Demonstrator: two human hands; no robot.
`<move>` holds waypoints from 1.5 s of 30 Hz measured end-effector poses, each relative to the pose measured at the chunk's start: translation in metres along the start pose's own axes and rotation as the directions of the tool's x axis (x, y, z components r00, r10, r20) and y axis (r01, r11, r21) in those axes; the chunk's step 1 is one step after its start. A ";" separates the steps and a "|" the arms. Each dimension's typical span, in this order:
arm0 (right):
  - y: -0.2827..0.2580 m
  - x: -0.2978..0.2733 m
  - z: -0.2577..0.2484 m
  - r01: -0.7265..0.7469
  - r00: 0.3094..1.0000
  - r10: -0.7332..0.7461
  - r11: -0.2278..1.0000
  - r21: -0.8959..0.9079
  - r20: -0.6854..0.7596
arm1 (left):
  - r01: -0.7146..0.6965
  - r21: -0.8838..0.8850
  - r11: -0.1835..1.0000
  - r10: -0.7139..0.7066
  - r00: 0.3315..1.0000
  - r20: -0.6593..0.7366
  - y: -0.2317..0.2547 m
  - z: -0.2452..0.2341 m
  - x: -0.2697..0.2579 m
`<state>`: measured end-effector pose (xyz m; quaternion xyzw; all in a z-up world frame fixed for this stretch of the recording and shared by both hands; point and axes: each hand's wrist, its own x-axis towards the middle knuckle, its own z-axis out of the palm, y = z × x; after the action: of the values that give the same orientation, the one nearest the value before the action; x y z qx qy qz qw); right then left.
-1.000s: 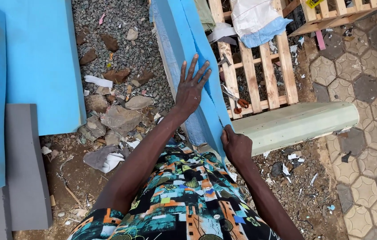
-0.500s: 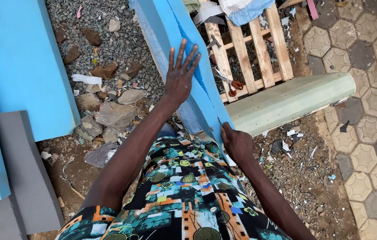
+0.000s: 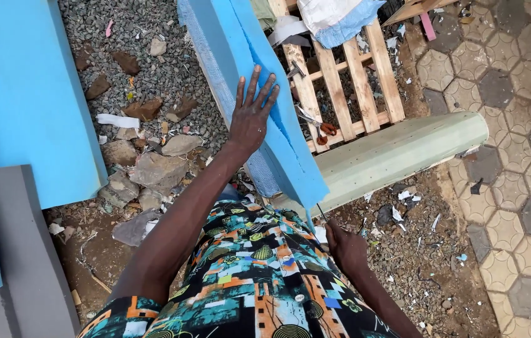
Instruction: Cutting large sheets of blue foam into smaller pieces using a hand-held blade
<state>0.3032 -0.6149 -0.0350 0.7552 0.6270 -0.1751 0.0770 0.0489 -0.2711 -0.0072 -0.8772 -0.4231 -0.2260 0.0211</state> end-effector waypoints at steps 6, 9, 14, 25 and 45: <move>-0.028 0.035 -0.013 0.103 0.979 -0.108 0.994 -0.035 -0.171 | -0.050 -0.044 0.998 0.050 0.999 -0.015 -0.008 0.001 0.003; 0.031 -0.013 0.043 -0.057 0.991 0.066 0.995 -0.078 0.119 | -0.017 -0.068 0.998 0.013 0.998 -0.069 -0.002 0.005 0.001; 0.093 -0.035 0.110 -0.046 0.960 0.085 0.988 -0.151 0.267 | -0.020 -0.043 0.999 0.018 0.999 -0.047 -0.003 0.008 0.001; 0.076 -0.049 0.020 -0.704 0.685 0.677 0.710 0.003 0.271 | 0.004 -0.116 0.993 -0.022 0.988 -0.155 0.004 0.020 0.004; -0.130 0.170 -0.080 -0.274 0.946 0.289 0.955 0.115 -0.145 | 0.333 -0.726 0.601 -0.679 0.692 -0.245 -0.057 -0.032 0.038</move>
<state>0.2155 -0.4054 -0.0089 0.8514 0.5079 -0.1303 0.0151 0.0150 -0.2138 0.0285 -0.5751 -0.5403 -0.5683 -0.2330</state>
